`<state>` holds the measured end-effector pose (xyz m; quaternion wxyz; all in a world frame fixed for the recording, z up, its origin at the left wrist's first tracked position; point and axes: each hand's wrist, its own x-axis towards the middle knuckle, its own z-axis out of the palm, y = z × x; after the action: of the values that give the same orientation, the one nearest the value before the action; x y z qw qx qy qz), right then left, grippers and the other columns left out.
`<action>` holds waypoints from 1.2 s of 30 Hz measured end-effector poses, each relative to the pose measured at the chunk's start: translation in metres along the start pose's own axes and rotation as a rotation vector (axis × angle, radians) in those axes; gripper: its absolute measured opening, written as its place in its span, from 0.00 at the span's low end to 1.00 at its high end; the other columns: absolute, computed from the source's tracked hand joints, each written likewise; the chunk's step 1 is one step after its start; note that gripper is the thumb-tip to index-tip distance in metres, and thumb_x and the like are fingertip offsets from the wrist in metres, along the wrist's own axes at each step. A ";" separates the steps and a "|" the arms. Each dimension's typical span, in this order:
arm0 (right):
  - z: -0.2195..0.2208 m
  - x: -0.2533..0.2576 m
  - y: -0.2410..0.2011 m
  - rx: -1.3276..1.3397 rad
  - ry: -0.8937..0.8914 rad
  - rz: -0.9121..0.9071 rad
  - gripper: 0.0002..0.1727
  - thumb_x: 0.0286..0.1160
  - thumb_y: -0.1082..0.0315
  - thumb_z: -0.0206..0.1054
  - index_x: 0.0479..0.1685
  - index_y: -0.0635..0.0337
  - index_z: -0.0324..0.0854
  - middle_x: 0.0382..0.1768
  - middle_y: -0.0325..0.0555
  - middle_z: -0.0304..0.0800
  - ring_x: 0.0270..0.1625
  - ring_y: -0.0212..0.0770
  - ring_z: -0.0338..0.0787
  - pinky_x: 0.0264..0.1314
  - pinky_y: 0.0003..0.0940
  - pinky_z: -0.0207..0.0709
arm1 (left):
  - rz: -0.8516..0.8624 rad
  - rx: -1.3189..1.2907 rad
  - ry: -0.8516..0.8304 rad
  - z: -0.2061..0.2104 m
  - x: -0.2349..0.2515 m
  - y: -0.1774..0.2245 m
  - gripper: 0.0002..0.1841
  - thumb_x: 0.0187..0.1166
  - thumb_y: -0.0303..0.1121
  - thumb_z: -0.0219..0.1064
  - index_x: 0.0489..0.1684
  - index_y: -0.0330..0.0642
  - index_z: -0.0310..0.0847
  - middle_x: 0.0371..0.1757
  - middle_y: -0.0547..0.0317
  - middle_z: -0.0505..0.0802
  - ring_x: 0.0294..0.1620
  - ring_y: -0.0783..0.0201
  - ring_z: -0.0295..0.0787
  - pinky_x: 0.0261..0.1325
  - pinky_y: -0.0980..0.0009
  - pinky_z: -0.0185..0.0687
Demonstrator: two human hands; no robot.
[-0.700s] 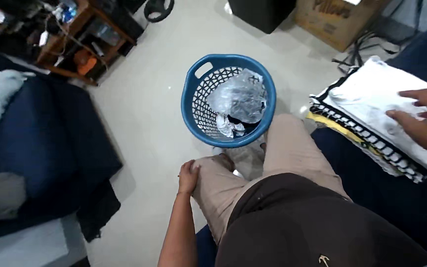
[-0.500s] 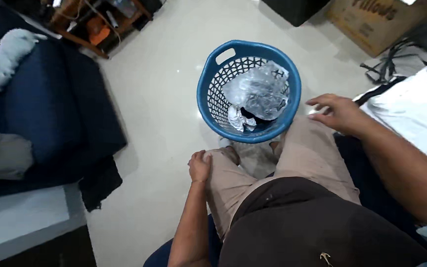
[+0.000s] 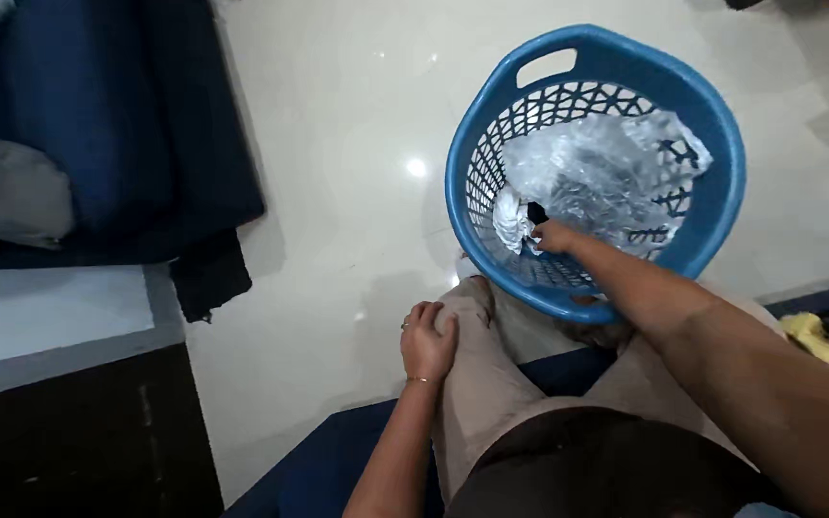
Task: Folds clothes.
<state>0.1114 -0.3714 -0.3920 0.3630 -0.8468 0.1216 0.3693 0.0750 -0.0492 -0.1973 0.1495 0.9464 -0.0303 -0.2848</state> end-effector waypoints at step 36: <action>-0.124 -0.160 0.090 1.129 0.625 -0.557 0.10 0.78 0.63 0.62 0.48 0.49 0.89 0.51 0.31 0.92 0.54 0.34 0.90 0.65 0.40 0.85 | -0.013 0.009 -0.070 -0.009 -0.001 0.017 0.23 0.84 0.48 0.61 0.71 0.47 0.84 0.78 0.49 0.82 0.79 0.46 0.76 0.78 0.43 0.71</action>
<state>0.0236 -0.5322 -0.2672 0.7764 -0.5948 0.1722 -0.1176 0.0794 -0.0632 -0.1844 0.1423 0.9367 -0.0306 -0.3185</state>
